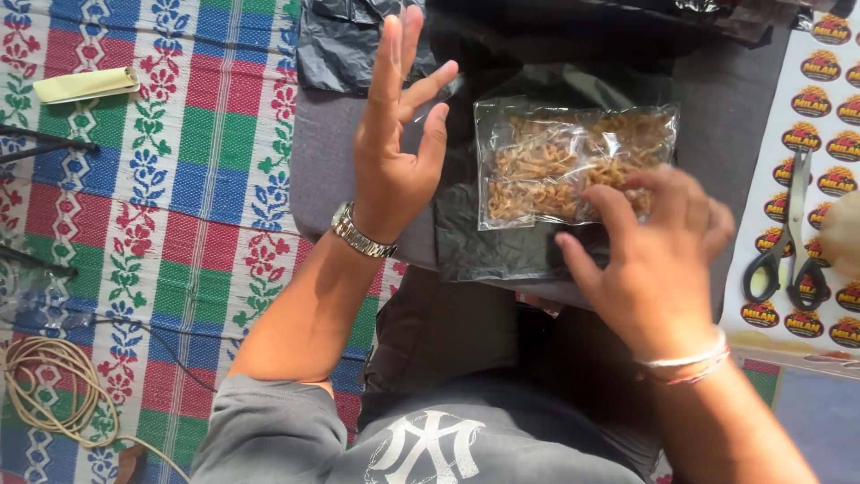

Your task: Packaging a small bag of snacks into a black shipping bag and sealing it with tape.

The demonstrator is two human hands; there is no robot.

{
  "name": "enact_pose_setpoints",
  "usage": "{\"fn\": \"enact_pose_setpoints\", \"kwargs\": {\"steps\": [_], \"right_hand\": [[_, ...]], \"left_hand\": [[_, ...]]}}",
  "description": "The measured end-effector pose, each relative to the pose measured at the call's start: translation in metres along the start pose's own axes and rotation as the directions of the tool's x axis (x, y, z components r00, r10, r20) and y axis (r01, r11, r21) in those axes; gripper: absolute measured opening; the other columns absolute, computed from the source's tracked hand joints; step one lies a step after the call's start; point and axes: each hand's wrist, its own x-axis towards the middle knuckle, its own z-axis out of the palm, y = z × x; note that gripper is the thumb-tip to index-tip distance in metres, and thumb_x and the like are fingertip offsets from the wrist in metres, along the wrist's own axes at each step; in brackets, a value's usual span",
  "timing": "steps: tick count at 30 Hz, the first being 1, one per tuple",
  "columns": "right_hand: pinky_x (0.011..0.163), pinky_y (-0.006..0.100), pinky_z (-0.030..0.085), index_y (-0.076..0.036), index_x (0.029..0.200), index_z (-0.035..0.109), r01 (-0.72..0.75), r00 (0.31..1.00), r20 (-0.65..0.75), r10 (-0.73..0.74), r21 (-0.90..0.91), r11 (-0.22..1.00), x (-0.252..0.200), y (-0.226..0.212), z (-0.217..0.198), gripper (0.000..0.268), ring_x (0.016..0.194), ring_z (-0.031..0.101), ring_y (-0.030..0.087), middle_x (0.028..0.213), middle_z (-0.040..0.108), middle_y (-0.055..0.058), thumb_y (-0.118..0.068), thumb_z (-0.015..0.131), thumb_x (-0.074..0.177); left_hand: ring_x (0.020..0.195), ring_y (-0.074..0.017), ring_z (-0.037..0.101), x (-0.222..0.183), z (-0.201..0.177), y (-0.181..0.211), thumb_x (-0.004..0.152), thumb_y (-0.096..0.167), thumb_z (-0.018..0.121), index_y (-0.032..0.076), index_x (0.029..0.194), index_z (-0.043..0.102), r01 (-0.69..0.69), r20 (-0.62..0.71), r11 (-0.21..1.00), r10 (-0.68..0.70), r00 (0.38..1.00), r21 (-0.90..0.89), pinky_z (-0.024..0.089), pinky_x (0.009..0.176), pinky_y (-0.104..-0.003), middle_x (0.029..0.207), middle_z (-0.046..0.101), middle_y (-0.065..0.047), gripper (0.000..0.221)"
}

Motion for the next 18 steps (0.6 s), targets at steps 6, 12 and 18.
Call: {"fn": "enact_pose_setpoints", "kwargs": {"steps": [6, 12, 18], "right_hand": [[0.080, 0.052, 0.049, 0.007, 0.118, 0.066, 0.421, 0.907, -0.165, -0.388, 0.392, 0.818, 0.108, -0.020, -0.001, 0.024, 0.098, 0.062, 0.044, 0.115, 0.064, 0.025, 0.000, 0.070, 0.096], [0.091, 0.056, 0.049, -0.008, 0.149, 0.050, 0.333, 0.881, 0.216, -0.420, 0.347, 0.877, 0.149, -0.031, 0.054, 0.081, 0.123, 0.057, 0.046, 0.152, 0.050, 0.018, -0.044, 0.080, 0.083], [0.105, 0.055, 0.039, -0.013, 0.156, 0.045, 0.370, 0.867, 0.244, -0.434, 0.267, 0.890, 0.150, -0.029, 0.069, 0.083, 0.145, 0.040, 0.034, 0.162, 0.040, 0.014, -0.051, 0.072, 0.087]], "left_hand": [[0.175, -0.0313, 0.033, -0.003, 0.000, -0.006, 0.119, -0.020, 0.052, 0.026, 0.172, 0.015, 0.026, -0.030, 1.000, -0.027, 0.999, -0.017, 0.072, 0.130, -0.041, 0.182, 0.019, -0.001, 0.080], [0.174, -0.0314, 0.030, 0.000, 0.000, -0.002, 0.116, -0.022, 0.050, 0.020, 0.171, 0.014, 0.060, -0.036, 0.995, -0.063, 0.997, -0.081, 0.070, 0.129, -0.042, 0.180, 0.022, -0.008, 0.078], [0.176, -0.0273, 0.030, -0.003, -0.002, 0.001, 0.115, -0.024, 0.049, 0.025, 0.172, 0.014, 0.082, -0.013, 0.992, -0.084, 0.996, -0.093, 0.068, 0.133, -0.038, 0.182, 0.022, -0.005, 0.083]]}}
